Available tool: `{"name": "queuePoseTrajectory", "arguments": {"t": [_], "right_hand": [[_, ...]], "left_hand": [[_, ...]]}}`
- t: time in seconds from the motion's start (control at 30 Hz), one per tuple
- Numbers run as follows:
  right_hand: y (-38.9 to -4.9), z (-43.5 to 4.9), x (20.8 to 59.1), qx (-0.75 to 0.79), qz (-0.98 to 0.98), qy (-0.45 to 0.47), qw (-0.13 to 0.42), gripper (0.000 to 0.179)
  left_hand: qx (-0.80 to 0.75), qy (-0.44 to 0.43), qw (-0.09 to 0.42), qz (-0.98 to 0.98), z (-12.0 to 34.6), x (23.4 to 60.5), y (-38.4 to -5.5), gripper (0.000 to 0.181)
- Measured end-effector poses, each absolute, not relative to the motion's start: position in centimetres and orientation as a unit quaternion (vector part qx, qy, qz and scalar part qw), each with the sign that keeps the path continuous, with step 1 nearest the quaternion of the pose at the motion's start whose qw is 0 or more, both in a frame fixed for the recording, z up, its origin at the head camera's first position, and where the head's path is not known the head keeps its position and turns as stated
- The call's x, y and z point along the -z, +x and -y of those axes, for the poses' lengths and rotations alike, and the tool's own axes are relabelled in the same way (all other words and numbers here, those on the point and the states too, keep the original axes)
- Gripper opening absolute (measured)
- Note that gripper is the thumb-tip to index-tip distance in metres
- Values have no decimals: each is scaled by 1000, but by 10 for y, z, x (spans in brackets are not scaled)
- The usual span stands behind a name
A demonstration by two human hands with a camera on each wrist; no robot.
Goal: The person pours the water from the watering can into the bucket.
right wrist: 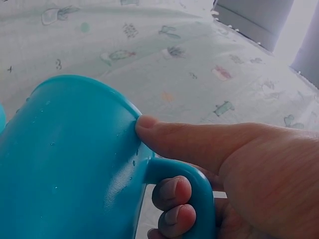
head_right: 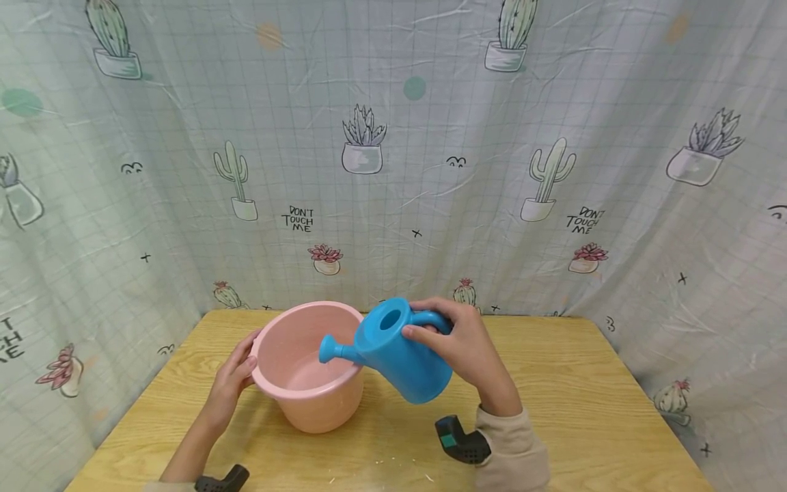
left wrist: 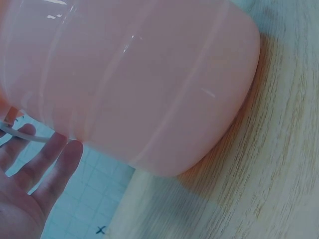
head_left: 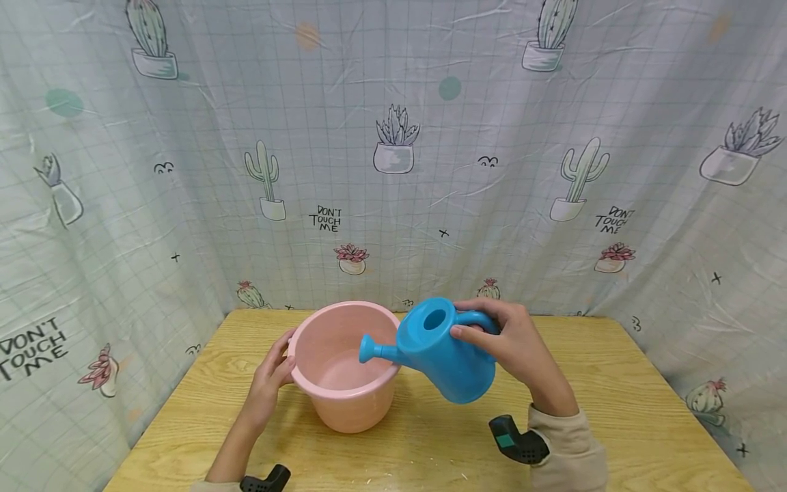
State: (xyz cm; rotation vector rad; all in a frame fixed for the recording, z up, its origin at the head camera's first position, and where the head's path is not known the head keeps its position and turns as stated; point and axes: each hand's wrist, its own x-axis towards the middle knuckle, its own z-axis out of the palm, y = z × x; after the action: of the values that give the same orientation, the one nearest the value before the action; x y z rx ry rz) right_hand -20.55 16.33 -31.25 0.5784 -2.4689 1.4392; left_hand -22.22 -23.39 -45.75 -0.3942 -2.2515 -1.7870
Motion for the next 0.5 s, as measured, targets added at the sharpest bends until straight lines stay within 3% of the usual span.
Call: {"name": "queuePoseTrajectory", "arguments": {"t": [0.5], "right_hand": [[-203,-165,318,-518,827,195,102,38]], "left_hand": [[610,-131,120,773,234,459,-222,50]]}}
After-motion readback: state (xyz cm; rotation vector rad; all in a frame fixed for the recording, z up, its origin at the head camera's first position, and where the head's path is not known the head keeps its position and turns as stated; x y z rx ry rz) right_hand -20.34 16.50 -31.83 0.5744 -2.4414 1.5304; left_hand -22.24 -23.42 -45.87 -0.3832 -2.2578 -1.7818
